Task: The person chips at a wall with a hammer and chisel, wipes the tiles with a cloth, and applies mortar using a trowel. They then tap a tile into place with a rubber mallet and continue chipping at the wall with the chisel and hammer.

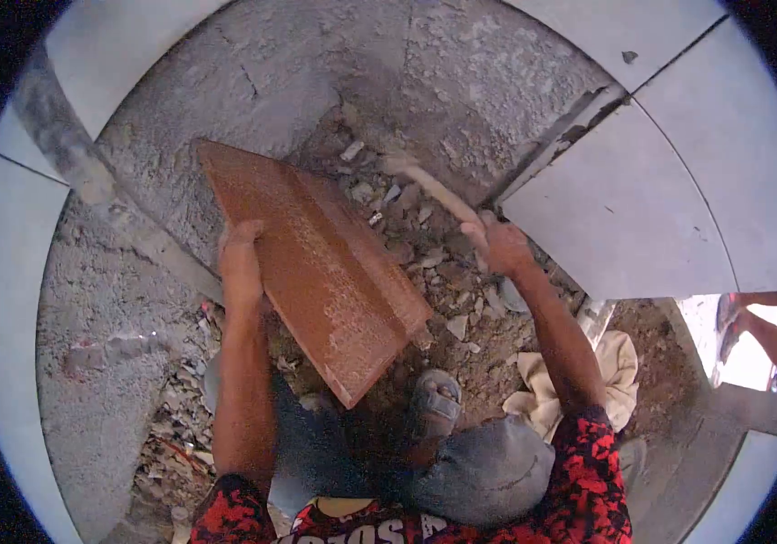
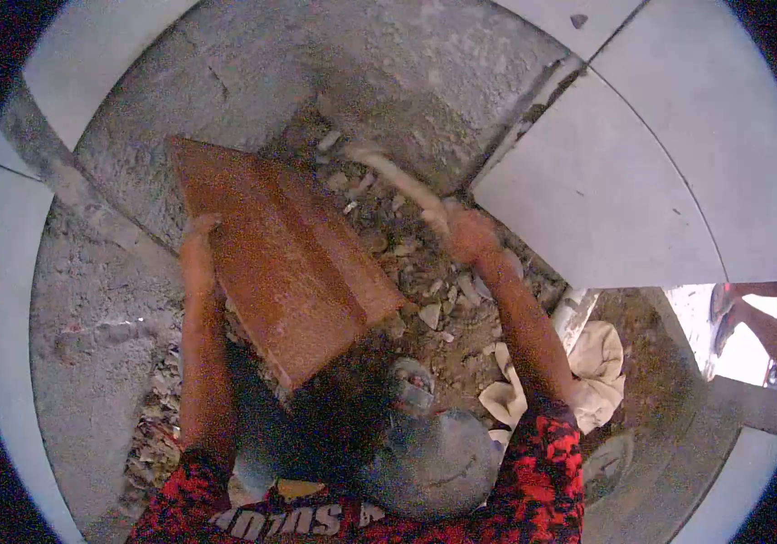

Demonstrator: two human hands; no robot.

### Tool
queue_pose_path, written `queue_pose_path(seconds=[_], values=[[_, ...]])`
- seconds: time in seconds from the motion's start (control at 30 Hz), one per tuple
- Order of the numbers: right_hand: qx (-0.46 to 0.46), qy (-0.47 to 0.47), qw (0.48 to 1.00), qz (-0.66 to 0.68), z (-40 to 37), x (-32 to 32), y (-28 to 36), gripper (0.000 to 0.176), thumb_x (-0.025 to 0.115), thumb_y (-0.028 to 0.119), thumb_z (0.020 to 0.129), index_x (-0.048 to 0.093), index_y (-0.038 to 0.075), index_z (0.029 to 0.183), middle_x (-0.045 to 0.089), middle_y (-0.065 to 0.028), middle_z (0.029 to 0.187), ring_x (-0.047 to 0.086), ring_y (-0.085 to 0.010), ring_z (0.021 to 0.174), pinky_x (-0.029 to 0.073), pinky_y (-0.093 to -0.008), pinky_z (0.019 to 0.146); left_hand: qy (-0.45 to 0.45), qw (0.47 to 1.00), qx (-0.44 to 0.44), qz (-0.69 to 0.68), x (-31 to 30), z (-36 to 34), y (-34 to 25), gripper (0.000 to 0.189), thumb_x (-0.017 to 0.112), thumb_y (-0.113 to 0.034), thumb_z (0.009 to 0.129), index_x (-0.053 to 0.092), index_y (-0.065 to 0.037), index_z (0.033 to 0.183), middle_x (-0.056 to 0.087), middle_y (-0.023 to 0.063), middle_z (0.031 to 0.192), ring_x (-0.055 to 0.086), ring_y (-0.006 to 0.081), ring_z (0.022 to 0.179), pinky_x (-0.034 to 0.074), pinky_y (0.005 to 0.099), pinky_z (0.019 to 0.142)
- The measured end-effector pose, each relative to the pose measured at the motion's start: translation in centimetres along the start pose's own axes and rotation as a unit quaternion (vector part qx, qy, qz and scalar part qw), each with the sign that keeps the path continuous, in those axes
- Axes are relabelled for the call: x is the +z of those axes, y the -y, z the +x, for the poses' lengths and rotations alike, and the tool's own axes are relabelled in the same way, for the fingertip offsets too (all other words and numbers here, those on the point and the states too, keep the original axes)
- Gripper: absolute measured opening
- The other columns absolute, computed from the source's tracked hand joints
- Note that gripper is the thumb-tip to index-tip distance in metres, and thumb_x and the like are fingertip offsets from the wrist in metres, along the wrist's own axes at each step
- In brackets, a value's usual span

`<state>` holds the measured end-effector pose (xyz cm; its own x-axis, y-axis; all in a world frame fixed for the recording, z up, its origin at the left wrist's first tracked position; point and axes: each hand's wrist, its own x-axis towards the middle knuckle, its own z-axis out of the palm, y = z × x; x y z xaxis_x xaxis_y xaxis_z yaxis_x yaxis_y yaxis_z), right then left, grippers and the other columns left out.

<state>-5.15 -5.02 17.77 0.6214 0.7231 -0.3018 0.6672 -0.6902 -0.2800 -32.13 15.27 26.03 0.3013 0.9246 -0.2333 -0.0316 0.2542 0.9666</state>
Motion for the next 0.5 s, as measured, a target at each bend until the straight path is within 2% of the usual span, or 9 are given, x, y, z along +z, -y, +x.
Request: queue_pose_path(seconds=[0.07,0.1,0.23,0.3,0.37,0.4,0.43,0.47,0.5], values=[[-0.106,-0.01,0.994,0.021,-2.0,-0.9,1.1,0.058,0.041,0.055,0.081,0.045,0.003,0.107,0.056,-0.0245,0.094,0.054,-0.0397,0.089,0.041,-0.0485,0.077,0.005,1.0,0.009,0.006,0.0,0.1,0.2,0.029,0.048,-0.019,0.075,0.052,-0.001,0.097,0.056,0.0088,0.087,0.055,0.0181,0.073,0.044,0.0307,0.068],[-0.191,-0.086,0.976,0.053,-2.1,0.7,-0.3,0.06,0.044,0.056,0.079,0.045,0.004,0.11,0.054,-0.0257,0.1,0.054,-0.0372,0.093,0.041,-0.0464,0.079,0.006,0.999,0.003,0.032,-0.3,0.2,0.3,0.029,0.047,-0.019,0.075,0.052,-0.001,0.098,0.056,0.0086,0.087,0.055,0.0185,0.073,0.044,0.031,0.068],[-0.098,-0.069,0.992,0.039,1.3,3.2,-5.2,0.066,0.042,0.058,0.078,0.042,0.004,0.115,0.053,-0.0246,0.104,0.054,-0.0359,0.094,0.041,-0.0458,0.08,0.014,0.999,-0.018,0.03,-1.7,2.3,2.2,0.032,0.047,-0.018,0.075,0.05,-0.001,0.101,0.056,0.0088,0.088,0.056,0.0201,0.072,0.044,0.0317,0.068],[0.002,0.032,0.995,0.094,3.1,1.8,-4.4,0.062,0.04,0.054,0.081,0.042,0.001,0.112,0.056,-0.0238,0.09,0.052,-0.0415,0.089,0.039,-0.048,0.077,0.013,0.999,0.015,0.026,-1.0,1.6,1.8,0.033,0.047,-0.019,0.075,0.05,-0.001,0.102,0.055,0.0088,0.088,0.055,0.0201,0.073,0.044,0.0318,0.069],[-0.015,0.022,0.996,0.083,2.5,1.6,-2.8,0.062,0.04,0.057,0.08,0.042,0.004,0.114,0.055,-0.0234,0.097,0.051,-0.04,0.093,0.039,-0.0473,0.08,0.011,0.999,0.042,0.03,-0.7,1.4,1.3,0.033,0.047,-0.02,0.075,0.049,-0.001,0.103,0.055,0.0087,0.088,0.055,0.0201,0.074,0.044,0.0318,0.069],[-0.034,0.027,0.997,0.067,1.2,1.5,-1.4,0.063,0.04,0.059,0.078,0.043,0.007,0.115,0.053,-0.0229,0.104,0.05,-0.0386,0.098,0.038,-0.0467,0.083,0.013,1.0,0.001,-0.006,-0.8,0.9,0.9,0.033,0.047,-0.019,0.075,0.049,-0.001,0.103,0.055,0.009,0.089,0.055,0.0205,0.076,0.044,0.0321,0.07],[-0.074,0.02,0.995,0.067,-1.8,-1.0,1.7,0.061,0.041,0.059,0.078,0.045,0.007,0.109,0.056,-0.0222,0.098,0.051,-0.038,0.096,0.038,-0.0466,0.083,0.009,0.998,-0.045,-0.042,-0.7,0.7,0.9,0.033,0.047,-0.018,0.074,0.049,-0.001,0.103,0.055,0.0093,0.09,0.055,0.0209,0.078,0.044,0.0323,0.07],[-0.068,0.03,0.995,0.071,-1.9,0.5,0.5,0.061,0.041,0.059,0.078,0.045,0.007,0.109,0.056,-0.0222,0.098,0.051,-0.038,0.096,0.038,-0.0466,0.083,0.008,0.998,-0.055,-0.035,-0.6,0.2,0.8,0.033,0.047,-0.018,0.074,0.049,-0.001,0.103,0.055,0.0093,0.09,0.055,0.0209,0.078,0.044,0.0323,0.07],[-0.124,-0.037,0.987,0.092,-1.3,2.5,-1.5,0.059,0.043,0.057,0.077,0.046,0.007,0.107,0.056,-0.022,0.096,0.051,-0.0381,0.096,0.038,-0.0468,0.083,0.015,0.998,-0.049,-0.044,-0.2,-0.1,0.4,0.034,0.048,-0.017,0.074,0.049,-0.001,0.103,0.055,0.0096,0.09,0.055,0.0215,0.079,0.044,0.0327,0.071]])
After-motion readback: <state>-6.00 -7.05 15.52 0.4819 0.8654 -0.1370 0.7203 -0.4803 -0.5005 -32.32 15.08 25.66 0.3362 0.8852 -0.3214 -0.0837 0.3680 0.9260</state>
